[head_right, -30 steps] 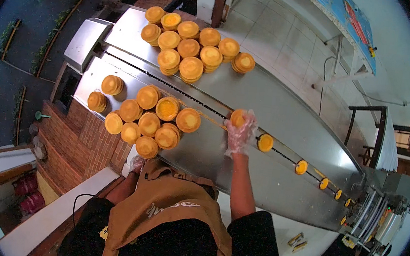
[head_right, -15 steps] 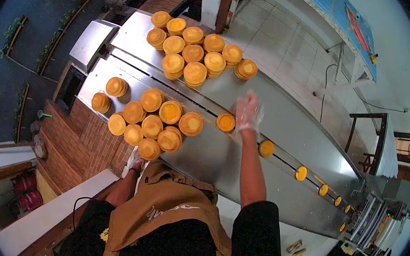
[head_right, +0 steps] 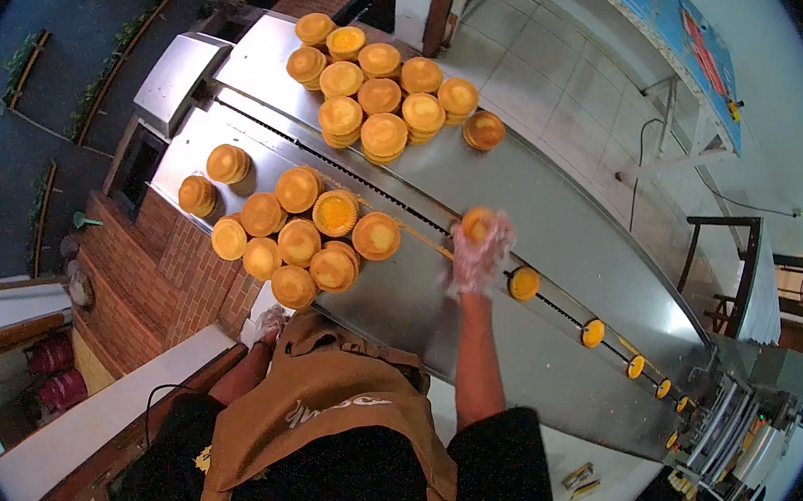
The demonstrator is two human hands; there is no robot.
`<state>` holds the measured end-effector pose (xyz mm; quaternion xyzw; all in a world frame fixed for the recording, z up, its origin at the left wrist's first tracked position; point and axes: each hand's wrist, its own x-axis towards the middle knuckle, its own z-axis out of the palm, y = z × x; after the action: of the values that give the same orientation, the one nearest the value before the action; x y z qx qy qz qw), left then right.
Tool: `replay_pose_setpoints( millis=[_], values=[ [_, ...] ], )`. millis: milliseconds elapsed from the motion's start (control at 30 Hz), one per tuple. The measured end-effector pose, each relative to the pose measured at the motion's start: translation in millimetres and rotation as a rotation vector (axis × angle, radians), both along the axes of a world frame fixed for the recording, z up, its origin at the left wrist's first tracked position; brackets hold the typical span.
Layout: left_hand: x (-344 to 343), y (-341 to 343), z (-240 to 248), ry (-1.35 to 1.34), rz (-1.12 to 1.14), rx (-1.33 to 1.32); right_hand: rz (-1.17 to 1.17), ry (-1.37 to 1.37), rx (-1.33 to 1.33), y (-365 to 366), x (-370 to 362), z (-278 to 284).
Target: Organizing and placing round yellow pastries onto a conveyor belt system.
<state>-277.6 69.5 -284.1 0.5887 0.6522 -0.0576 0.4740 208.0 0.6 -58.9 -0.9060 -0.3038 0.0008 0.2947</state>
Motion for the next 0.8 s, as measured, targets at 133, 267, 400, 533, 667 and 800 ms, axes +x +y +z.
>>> replay_pose_setpoints(
  millis=[133, 267, 400, 533, 667, 800],
  values=[
    [-43, -21, -83, -0.734, 0.453, -0.04, 0.072, -0.103, 0.107, -17, -22, 2],
    [-13, -5, -94, -0.671, 0.43, -0.123, 0.143, 0.077, 0.179, 4, -29, -9],
    [18, 10, -62, -0.578, 0.478, -0.137, 0.06, 0.499, 0.16, 13, -1, -21],
    [21, 10, -13, -0.465, 0.562, -0.141, 0.056, -0.097, 0.098, 85, 56, 13],
    [23, 7, 33, -0.379, 0.508, -0.151, 0.122, -0.101, -0.094, 146, 110, 19],
    [15, 0, 46, -0.177, 0.51, -0.198, 0.154, -0.08, -0.122, 140, 100, -1]
  ],
)
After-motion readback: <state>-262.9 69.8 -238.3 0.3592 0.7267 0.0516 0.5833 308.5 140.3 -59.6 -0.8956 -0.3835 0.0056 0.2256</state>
